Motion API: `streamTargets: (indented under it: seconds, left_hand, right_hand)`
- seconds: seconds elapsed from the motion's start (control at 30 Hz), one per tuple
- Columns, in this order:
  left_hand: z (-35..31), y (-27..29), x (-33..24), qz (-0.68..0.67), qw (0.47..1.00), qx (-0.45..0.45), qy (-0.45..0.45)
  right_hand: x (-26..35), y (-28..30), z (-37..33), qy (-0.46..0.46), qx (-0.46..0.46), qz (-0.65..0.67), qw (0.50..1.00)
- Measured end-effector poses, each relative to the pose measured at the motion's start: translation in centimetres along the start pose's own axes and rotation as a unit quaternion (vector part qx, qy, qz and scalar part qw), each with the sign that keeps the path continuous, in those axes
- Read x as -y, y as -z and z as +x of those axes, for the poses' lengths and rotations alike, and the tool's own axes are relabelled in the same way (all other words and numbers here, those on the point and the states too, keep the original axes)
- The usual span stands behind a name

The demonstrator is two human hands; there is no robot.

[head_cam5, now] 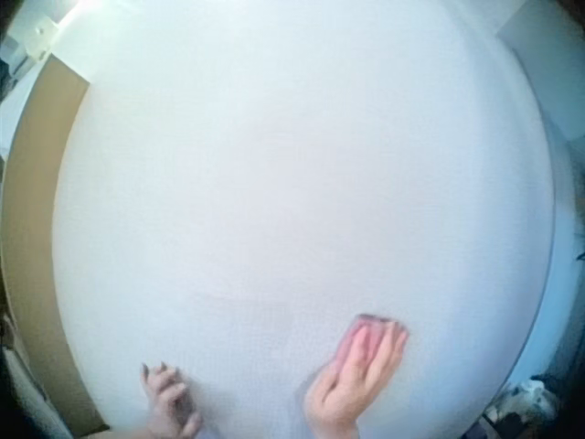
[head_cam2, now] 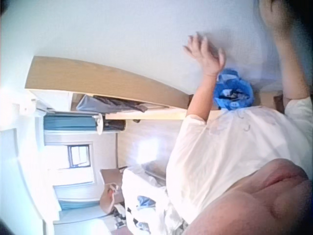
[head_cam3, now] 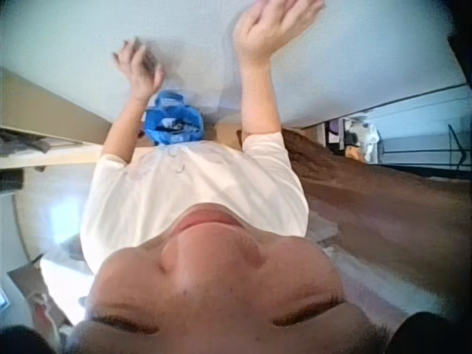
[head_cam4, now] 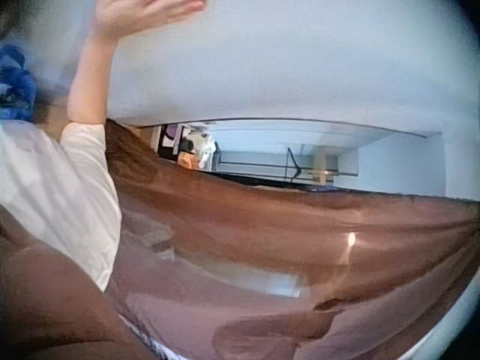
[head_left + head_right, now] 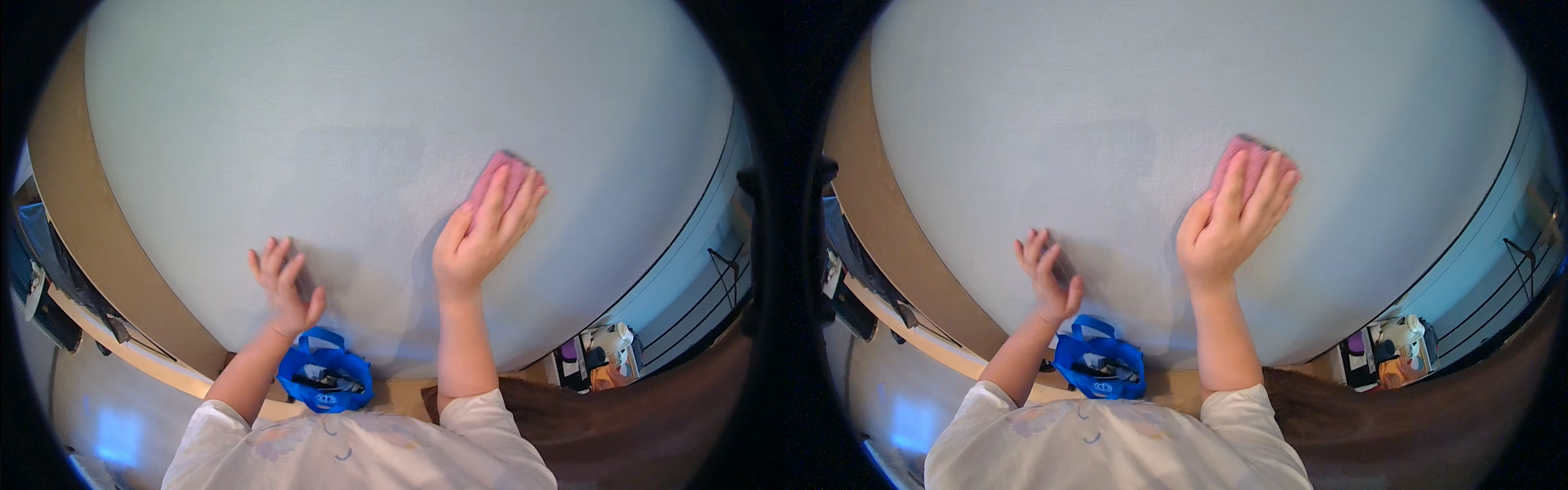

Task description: The person wipes a white wall and a wooden cabinet using a pink cloth. They briefly move a remote control and a blue bag to access the wall, then continue wiping the wall and cabinet surfaces.

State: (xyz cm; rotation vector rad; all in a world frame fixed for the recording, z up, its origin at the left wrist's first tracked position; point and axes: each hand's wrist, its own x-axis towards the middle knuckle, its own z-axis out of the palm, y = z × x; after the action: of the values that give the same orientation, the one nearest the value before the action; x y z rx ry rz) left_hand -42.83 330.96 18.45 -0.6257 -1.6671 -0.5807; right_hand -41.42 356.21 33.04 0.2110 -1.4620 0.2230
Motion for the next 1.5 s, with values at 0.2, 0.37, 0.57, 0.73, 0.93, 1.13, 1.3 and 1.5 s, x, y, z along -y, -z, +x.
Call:
streamTargets:
  seconds: [0.2, 0.37, 0.57, 0.73, 0.93, 1.13, 1.3, 1.5]
  left_hand:
    - [0.1, 1.5, 4.0, 0.143, 0.990, 0.010, 0.004]
    - [-0.2, 2.1, 4.4, 0.115, 0.993, 0.038, -0.008]
    - [-0.3, 5.8, 8.0, 0.059, 0.990, 0.104, -0.076]
    - [-0.7, 8.3, 10.7, 0.034, 0.993, 0.115, -0.022]
    - [-1.8, 10.6, 13.4, 0.053, 0.989, 0.135, 0.018]
    - [-1.9, 12.2, 14.7, 0.108, 0.971, 0.208, -0.048]
    - [-2.2, 12.9, 15.0, 0.027, 0.975, 0.219, 0.010]
    - [-2.8, 15.7, 16.5, -0.102, 0.992, 0.021, 0.066]
  right_hand:
    - [8.1, -4.0, -1.2, 0.041, 0.084, 0.039, 0.995]
    - [12.9, -4.5, -3.6, 0.124, 0.152, 0.127, 0.972]
    - [10.2, -4.8, -1.6, -0.042, -0.008, -0.001, 0.999]
    - [18.3, -9.3, -1.1, 0.041, 0.040, 0.009, 0.998]
    - [24.2, -9.9, -5.6, 0.140, 0.146, 0.085, 0.976]
    - [20.2, -9.0, -1.9, -0.017, 0.004, -0.005, 1.000]
    - [26.5, -12.6, -1.0, 0.054, 0.078, 0.026, 0.995]
    - [28.7, -11.6, -5.7, 0.172, 0.181, 0.099, 0.963]
